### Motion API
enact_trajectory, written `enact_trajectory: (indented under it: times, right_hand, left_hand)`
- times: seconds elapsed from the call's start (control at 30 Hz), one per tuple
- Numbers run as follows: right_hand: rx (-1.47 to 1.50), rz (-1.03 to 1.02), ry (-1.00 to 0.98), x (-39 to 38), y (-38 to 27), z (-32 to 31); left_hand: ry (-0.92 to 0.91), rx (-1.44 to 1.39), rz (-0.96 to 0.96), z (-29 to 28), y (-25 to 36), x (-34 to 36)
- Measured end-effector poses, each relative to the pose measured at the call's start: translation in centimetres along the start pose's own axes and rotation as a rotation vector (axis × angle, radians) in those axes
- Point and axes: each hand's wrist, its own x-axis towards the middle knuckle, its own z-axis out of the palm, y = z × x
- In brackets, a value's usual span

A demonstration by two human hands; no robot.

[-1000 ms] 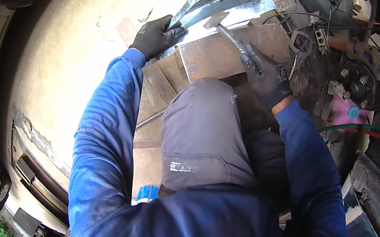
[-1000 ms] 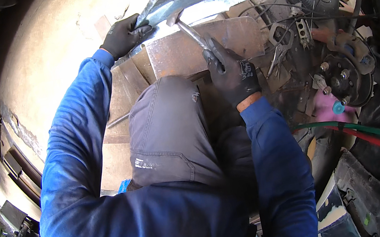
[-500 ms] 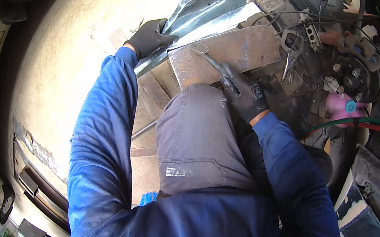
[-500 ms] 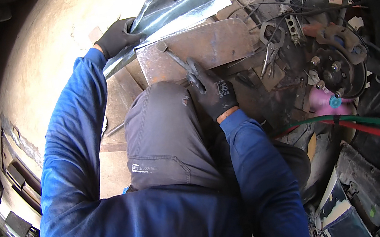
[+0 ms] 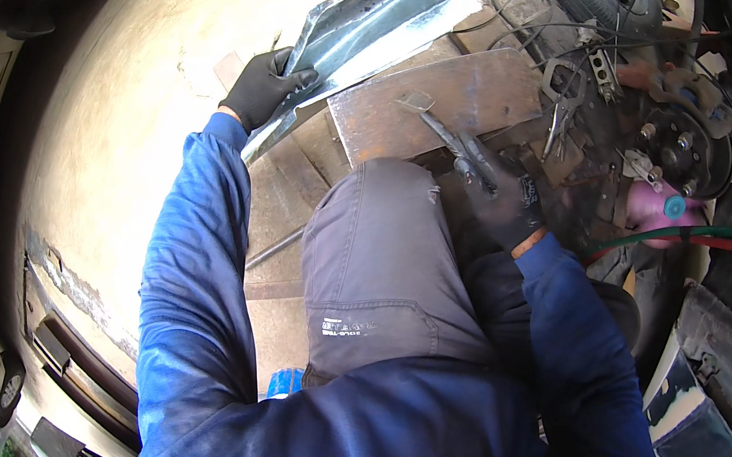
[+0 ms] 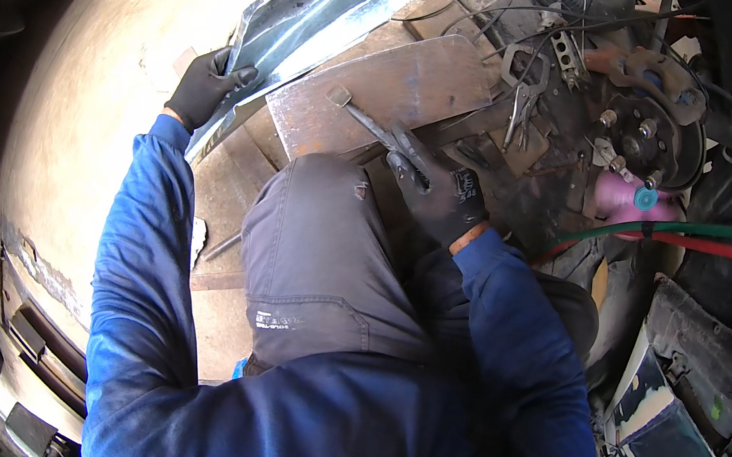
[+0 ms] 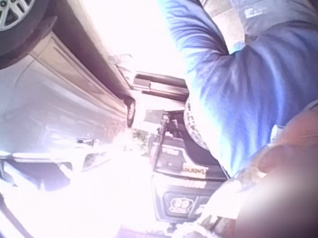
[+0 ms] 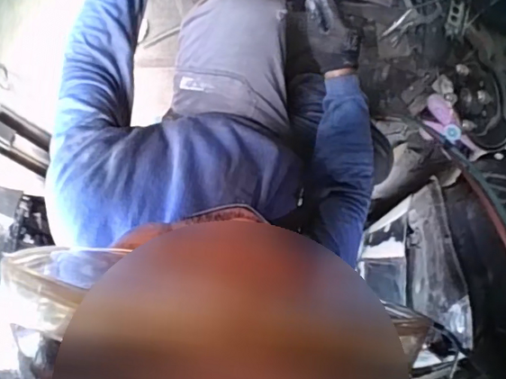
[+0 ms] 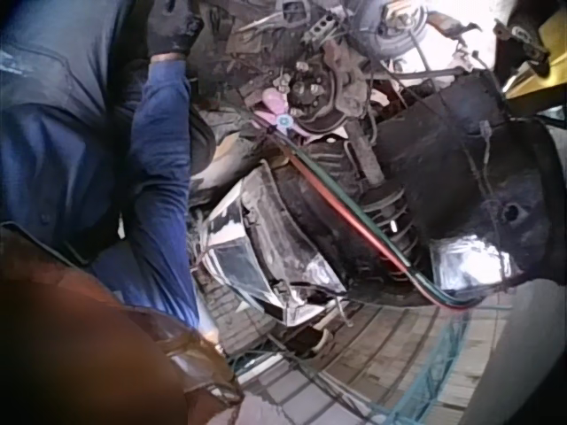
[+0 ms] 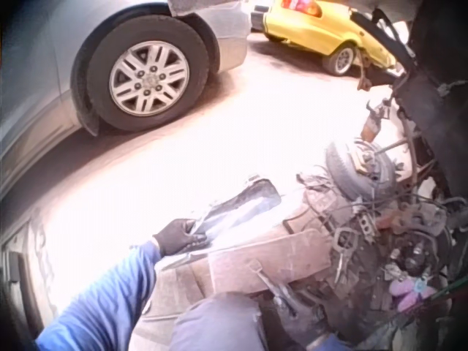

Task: The person hammers a metal panel on a workbench, then uses tin snips to trim its edge. They fit the panel into the car's front frame, use an angle grinder to smooth the edge, and reposition the panel for final alignment.

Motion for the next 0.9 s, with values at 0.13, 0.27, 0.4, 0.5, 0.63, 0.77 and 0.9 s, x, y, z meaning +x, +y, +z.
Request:
enact_trajectory:
  times: [0.13, 0.27, 0.4, 0.5, 0.63, 0.77, 0.9]
  right_hand:
    - [0.006, 0.012, 0.013, 0.8, -0.6, -0.3]
    - [-0.042, -0.040, 0.010, 2.5, -1.6, -1.0]
    - [-0.077, -0.024, -0.044, 3.9, -2.3, -0.8]
    - [-0.119, 0.034, -0.118, 4.5, -2.6, -0.4]
    - [-0.061, -0.016, -0.089, 4.8, -3.2, -0.2]
    - [0.111, -0.135, 0.096, 5.2, -3.9, -0.2]
    - [-0.100, 0.024, -0.072, 5.5, -4.2, -0.1]
  left_hand:
    - [-0.018, -0.030, 0.009, -0.7, -0.7, -0.9]
    - [-0.008, -0.066, 0.038, -0.9, -0.8, -0.7]
    - [-0.051, -0.026, 0.021, -1.3, -0.2, -0.2]
    - [-0.066, -0.041, 0.012, -1.4, 0.3, -0.3]
    - [-0.108, 0.022, 0.018, -1.8, 0.7, -0.4]
    - [-0.112, 0.016, 0.003, -1.8, 0.5, -0.3]
    - [-0.098, 0.002, -0.001, -1.7, 0.0, 0.0]
